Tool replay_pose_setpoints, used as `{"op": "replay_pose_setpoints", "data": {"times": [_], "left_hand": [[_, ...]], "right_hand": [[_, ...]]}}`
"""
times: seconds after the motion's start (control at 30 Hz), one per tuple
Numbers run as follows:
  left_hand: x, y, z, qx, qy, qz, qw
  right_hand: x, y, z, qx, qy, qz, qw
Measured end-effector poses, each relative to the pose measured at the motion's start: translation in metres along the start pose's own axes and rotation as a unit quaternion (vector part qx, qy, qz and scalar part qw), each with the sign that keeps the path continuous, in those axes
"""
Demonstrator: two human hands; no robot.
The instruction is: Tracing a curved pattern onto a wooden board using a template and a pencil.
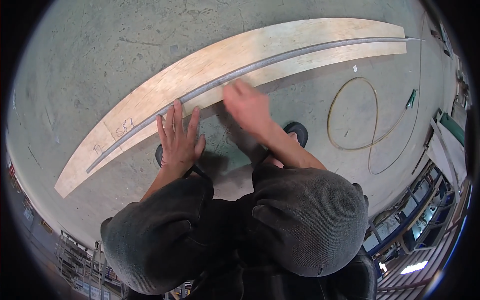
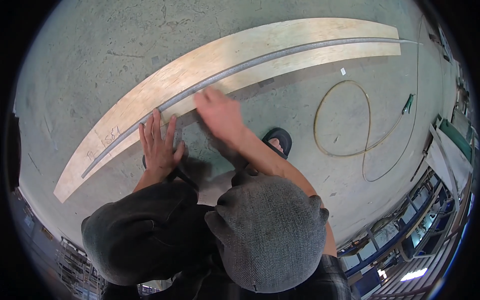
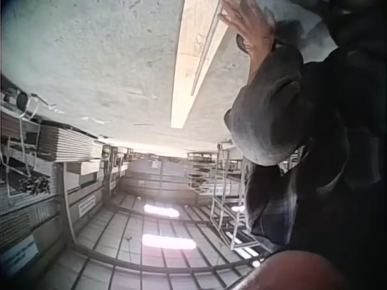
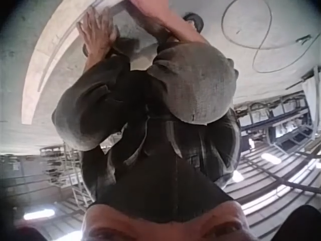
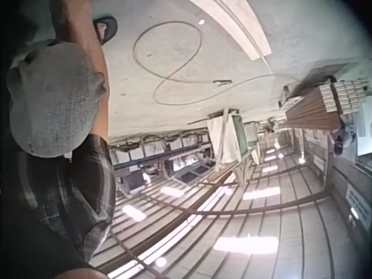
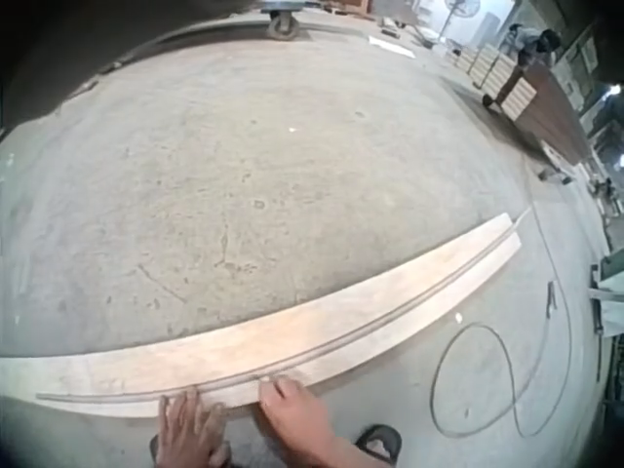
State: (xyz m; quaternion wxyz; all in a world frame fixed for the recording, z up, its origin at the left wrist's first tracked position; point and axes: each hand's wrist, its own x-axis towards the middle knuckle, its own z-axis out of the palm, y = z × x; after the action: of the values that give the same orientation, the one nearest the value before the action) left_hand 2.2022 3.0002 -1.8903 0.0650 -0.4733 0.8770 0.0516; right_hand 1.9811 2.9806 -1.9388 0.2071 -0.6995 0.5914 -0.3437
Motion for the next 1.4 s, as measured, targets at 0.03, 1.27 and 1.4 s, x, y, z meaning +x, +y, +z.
{"op": "replay_pose_setpoints", "data": {"times": [0.03, 1.27, 1.4], "left_hand": [[0.000, 0.000, 0.000, -0.001, 0.000, 0.000, 1.000], [0.010, 0.021, -0.023, 0.030, -0.019, 0.016, 0.999], [0.010, 0.013, -0.028, 0.045, -0.018, 0.019, 0.999]], "right_hand": [[-0.001, 0.010, -0.009, -0.010, 0.029, 0.046, 0.998], [-0.018, 0.082, -0.080, -0.072, 0.106, 0.112, 0.985], [-0.013, 0.130, -0.113, -0.060, 0.177, 0.224, 0.957]]}}
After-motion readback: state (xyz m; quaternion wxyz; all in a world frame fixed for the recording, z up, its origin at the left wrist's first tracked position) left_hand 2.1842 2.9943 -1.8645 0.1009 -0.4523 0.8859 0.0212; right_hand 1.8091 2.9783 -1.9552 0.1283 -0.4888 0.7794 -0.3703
